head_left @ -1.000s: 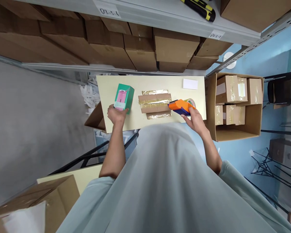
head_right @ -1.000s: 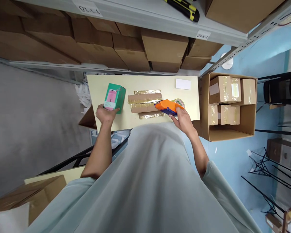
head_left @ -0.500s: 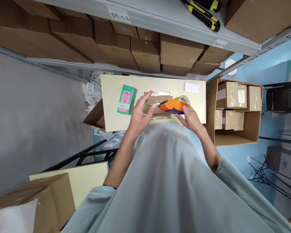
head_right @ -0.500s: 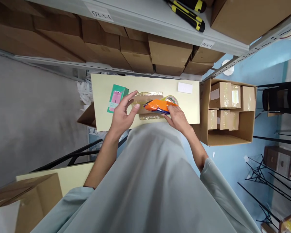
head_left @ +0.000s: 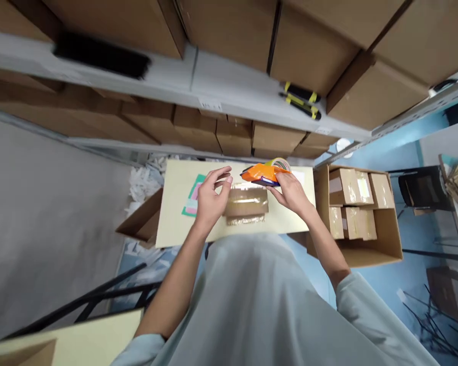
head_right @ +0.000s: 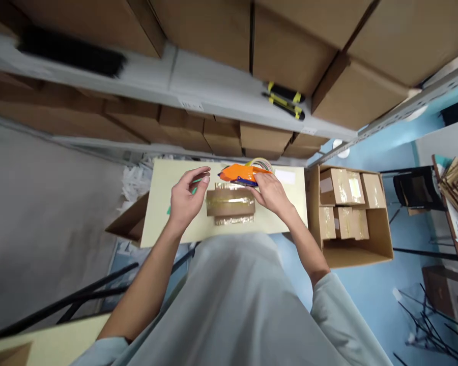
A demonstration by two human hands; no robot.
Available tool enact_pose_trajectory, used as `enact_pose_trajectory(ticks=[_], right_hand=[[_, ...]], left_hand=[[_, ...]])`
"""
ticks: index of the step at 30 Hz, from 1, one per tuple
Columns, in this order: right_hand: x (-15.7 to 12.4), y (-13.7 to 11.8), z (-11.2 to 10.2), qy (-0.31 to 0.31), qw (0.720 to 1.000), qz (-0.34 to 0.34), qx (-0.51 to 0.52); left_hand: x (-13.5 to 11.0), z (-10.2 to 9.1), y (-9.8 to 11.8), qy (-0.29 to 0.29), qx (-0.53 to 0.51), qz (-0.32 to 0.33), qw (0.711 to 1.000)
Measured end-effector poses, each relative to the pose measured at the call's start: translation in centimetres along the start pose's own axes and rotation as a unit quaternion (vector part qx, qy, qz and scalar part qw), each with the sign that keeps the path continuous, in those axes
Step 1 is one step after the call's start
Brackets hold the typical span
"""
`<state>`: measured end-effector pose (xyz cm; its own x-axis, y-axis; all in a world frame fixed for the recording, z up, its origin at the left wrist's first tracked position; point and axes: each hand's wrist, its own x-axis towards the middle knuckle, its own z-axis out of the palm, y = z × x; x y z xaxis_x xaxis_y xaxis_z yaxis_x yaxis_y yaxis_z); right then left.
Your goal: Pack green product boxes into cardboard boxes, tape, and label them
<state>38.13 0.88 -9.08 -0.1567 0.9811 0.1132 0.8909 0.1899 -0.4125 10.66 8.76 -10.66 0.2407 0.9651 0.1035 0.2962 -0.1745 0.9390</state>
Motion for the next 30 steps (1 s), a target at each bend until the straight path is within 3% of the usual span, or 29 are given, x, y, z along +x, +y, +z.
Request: enact_pose_trajectory(ticks=[4,6,8,11,15,17,19,21,23,25,27,28,30], right_hand=[[13.1,1.3,-4.4,0.048,0.997,0.002,-0.059],[18.8,1.6,-5.9,0.039,0.995,0.004,-0.088],[23.2,2.1,-6.3,0.023,0.993,0.030,-0.114],[26.9,2.9,-5.5,0.012,0.991,0.058,-0.120],[28.6,3.1,-5.3,0.022,0.992,0.043,-0.118],[27.8,2.8,-5.7,0.035,0.991,0.042,-0.122],[25.2,2.9,-5.3,0.072,0.988,0.045,-0.125],[20.5,3.3,-3.2,0.141,0.984,0.039,-0.102],[13.9,3.6,0.7,0.149,0.985,0.081,-0.019],[6.7,3.6,5.5,0.073,0.973,0.204,0.078],[0.6,3.4,9.9,-0.034,0.930,0.329,0.161],[-1.6,3.2,11.7,-0.082,0.905,0.368,0.197],[-4.4,2.7,13.8,-0.108,0.877,0.386,0.265]], left_hand=[[9.7,0.6,4.2,0.085,0.012,0.121,0.989],[14.0,1.3,5.7,0.069,0.019,0.164,0.984],[16.9,2.1,6.2,0.052,0.027,0.174,0.983],[17.8,3.2,5.3,0.046,0.029,0.163,0.985],[14.8,3.8,2.6,0.048,0.024,0.111,0.992],[12.4,3.6,0.2,0.045,0.032,0.069,0.996],[9.3,3.1,-3.1,0.045,0.045,0.020,0.998],[5.6,2.4,-7.0,0.053,0.054,-0.048,0.996],[1.6,1.7,-10.7,0.061,0.065,-0.144,0.986],[-1.9,1.6,-13.5,0.059,0.079,-0.246,0.964],[-4.3,2.1,-14.9,0.035,0.082,-0.315,0.945],[-5.1,2.6,-15.1,0.018,0.079,-0.331,0.940],[-6.0,3.3,-14.7,-0.008,0.071,-0.331,0.941]])
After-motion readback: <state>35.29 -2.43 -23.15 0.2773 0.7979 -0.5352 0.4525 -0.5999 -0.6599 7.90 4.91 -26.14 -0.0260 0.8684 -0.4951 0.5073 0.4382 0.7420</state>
